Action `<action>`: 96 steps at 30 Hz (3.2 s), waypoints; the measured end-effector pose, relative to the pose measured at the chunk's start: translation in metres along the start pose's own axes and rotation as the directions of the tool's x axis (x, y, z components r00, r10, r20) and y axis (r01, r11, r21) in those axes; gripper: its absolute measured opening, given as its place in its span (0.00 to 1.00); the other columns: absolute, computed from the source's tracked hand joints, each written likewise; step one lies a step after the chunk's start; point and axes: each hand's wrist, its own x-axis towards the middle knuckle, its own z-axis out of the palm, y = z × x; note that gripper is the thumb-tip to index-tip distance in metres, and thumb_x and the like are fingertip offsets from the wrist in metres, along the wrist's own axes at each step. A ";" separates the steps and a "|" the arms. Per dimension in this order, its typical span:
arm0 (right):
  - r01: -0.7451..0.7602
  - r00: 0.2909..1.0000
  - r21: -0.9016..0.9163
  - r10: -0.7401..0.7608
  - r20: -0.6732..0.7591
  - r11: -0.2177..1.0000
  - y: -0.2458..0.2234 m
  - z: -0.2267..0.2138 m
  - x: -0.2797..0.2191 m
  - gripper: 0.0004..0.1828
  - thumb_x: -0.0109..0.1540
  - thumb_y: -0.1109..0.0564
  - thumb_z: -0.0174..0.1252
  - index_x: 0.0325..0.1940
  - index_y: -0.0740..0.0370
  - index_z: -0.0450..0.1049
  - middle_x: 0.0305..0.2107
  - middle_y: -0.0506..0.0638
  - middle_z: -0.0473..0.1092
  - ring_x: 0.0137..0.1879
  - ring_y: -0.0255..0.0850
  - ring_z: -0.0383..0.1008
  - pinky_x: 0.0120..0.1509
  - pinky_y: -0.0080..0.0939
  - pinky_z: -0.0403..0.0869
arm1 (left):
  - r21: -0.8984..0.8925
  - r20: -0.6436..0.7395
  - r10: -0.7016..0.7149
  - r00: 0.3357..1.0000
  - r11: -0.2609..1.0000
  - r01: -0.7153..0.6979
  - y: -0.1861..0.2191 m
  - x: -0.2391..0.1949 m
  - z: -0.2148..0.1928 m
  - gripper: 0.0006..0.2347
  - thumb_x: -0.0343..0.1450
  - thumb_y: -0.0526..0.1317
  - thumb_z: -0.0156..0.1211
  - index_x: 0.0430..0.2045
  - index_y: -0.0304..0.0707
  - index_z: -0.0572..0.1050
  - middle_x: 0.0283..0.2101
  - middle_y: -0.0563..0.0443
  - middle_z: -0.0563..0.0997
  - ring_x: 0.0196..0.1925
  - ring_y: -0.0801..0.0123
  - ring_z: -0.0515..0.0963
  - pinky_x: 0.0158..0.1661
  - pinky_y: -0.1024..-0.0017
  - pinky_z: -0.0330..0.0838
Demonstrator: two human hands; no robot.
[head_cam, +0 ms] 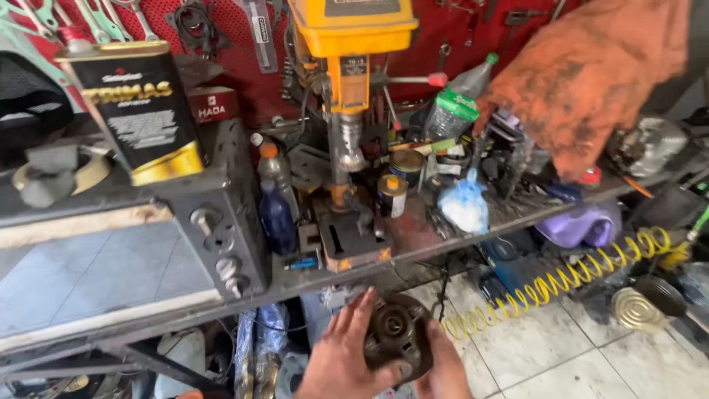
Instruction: The person aligns a black circular housing with a central hub onto the engine of a yellow vibratory compactor, pressing and rotating it by hand to seat it against the machine. They hold the part with both hands, reposition it repeatedly, and work at a cluttered repair bench beside the machine.
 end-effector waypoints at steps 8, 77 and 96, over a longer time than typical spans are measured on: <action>-0.140 0.987 0.163 0.152 -0.061 0.977 -0.092 0.039 0.228 0.31 0.69 0.42 0.41 0.67 0.65 0.67 0.59 0.61 0.72 0.63 0.53 0.72 0.66 0.56 0.69 | -0.347 -0.590 0.081 0.803 0.873 -0.343 -0.032 0.303 -0.121 0.27 0.70 0.38 0.58 0.67 0.31 0.64 0.63 0.41 0.74 0.62 0.62 0.72 0.62 0.65 0.65; -0.129 0.972 -0.107 0.147 0.182 0.986 -0.027 0.214 0.459 0.34 0.70 0.40 0.39 0.74 0.61 0.56 0.62 0.58 0.66 0.66 0.51 0.68 0.68 0.57 0.66 | -0.976 -0.070 -0.273 0.959 0.216 -0.010 -0.260 0.413 -0.048 0.19 0.77 0.44 0.48 0.57 0.26 0.71 0.52 0.47 0.82 0.53 0.73 0.77 0.55 0.74 0.71; -0.151 0.962 -0.073 0.164 0.220 0.986 -0.023 0.190 0.471 0.35 0.70 0.38 0.37 0.72 0.64 0.58 0.61 0.61 0.67 0.65 0.53 0.70 0.69 0.58 0.66 | -0.937 -0.040 -0.138 0.990 0.348 0.011 -0.269 0.428 -0.051 0.20 0.78 0.47 0.47 0.57 0.27 0.70 0.50 0.48 0.81 0.52 0.74 0.76 0.54 0.73 0.72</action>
